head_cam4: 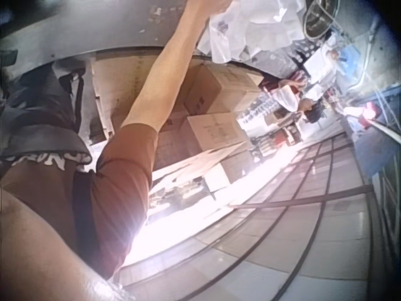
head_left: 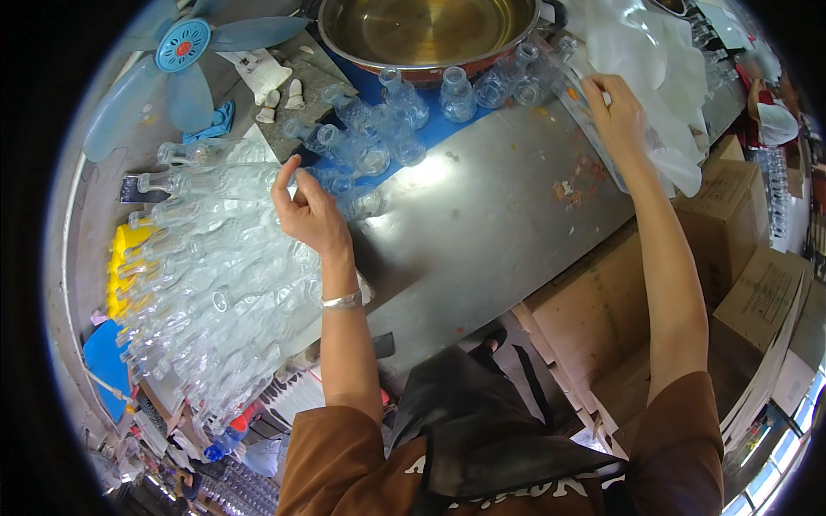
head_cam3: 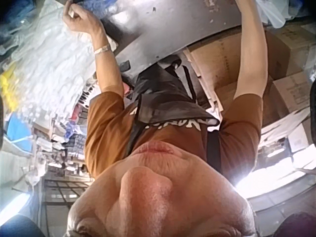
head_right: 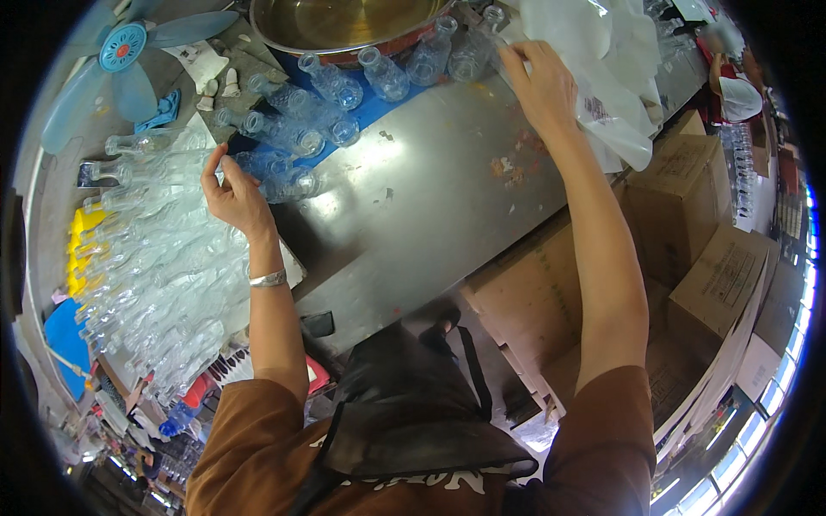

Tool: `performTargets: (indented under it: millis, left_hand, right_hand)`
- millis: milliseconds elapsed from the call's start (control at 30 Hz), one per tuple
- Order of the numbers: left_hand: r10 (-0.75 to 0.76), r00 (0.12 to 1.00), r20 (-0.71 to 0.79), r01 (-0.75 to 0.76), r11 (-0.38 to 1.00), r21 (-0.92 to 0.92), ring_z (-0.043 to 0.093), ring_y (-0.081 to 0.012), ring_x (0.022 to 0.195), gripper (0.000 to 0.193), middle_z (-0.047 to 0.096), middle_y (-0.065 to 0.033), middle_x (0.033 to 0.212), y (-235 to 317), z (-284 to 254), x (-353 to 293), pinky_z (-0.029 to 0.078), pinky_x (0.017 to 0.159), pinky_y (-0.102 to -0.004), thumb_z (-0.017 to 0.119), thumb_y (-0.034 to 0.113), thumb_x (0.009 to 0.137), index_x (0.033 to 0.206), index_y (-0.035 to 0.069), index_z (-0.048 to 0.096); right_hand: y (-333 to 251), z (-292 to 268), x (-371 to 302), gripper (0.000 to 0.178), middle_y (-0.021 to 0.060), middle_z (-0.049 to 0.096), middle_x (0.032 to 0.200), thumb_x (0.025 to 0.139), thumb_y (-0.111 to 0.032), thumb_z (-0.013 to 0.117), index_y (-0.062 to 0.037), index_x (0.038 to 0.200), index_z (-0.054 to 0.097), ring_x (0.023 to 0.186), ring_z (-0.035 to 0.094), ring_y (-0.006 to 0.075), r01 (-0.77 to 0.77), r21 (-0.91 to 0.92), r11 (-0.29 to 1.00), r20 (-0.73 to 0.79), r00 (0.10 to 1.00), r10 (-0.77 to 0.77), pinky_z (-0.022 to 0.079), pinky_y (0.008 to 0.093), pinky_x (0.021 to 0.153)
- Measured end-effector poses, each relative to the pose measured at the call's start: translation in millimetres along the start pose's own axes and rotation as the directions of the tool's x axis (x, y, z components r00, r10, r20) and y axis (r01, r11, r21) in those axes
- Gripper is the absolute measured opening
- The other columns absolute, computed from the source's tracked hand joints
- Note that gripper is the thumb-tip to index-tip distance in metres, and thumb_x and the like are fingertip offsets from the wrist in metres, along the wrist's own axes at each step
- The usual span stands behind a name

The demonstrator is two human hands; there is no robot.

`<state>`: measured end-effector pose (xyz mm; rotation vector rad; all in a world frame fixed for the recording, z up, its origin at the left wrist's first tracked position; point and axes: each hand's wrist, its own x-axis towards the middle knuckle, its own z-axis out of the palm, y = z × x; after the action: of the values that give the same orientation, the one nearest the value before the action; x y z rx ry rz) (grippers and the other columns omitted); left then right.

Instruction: The person places clear plastic bottles into a cardboard box with internal dividers, then closes and seals the box with tape. The person repeats this process with additional bottles and boxes.

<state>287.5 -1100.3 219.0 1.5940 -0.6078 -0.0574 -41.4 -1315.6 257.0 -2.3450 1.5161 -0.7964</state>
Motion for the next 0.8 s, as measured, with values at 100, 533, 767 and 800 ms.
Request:
performTargets:
  millis: [100,533,767,800]
  left_hand:
    - [-0.034,0.999,-0.001,0.034,0.997,-0.069,0.044,-0.0008,0.05,0.017,0.068,-0.0038,0.09,1,-1,1,0.034,0.045,-0.018,0.057,0.006,0.098,0.112,-0.002,0.063]
    - [0.325,0.926,0.194,-0.361,0.911,0.197,0.062,-0.0239,0.102,0.024,0.066,-0.0148,0.113,29,-1,-25,0.05,0.091,-0.0351,0.059,0.013,0.099,0.116,-0.003,0.065]
    - [0.311,0.808,0.501,-0.123,0.92,-0.373,0.063,-0.0232,0.103,0.025,0.065,-0.0155,0.114,204,15,-185,0.051,0.088,-0.0305,0.052,0.011,0.102,0.117,-0.005,0.062]
    - [0.385,0.693,0.609,-0.101,0.889,-0.447,0.063,-0.0233,0.105,0.024,0.066,-0.0144,0.113,238,1,-224,0.05,0.088,-0.0318,0.053,0.01,0.1,0.117,-0.004,0.063]
  right_hand:
    - [-6,-27,-20,0.028,0.0068,0.069,0.102,0.094,-0.033,0.06,-0.007,0.1,0.07,0.095,0.065,0.0285,-0.039,-0.018,0.999,0.124,0.991,0.041,0.048,0.0374,0.083]
    - [-85,-322,-107,0.016,0.0064,0.06,0.087,0.085,-0.022,0.071,-0.0084,0.09,0.064,0.077,0.063,0.0276,0.504,-0.38,0.775,0.21,0.864,-0.458,0.051,0.0372,0.063]
    - [-109,-559,-342,0.015,0.008,0.068,0.092,0.09,-0.014,0.07,-0.0049,0.101,0.067,0.081,0.068,0.0221,-0.116,-0.773,0.624,-0.198,0.978,-0.064,0.053,0.0313,0.068]
    - [-108,-585,-400,0.015,0.0089,0.069,0.092,0.092,-0.015,0.067,-0.0041,0.102,0.067,0.08,0.068,0.0223,-0.239,-0.776,0.584,-0.286,0.958,0.011,0.053,0.0323,0.069]
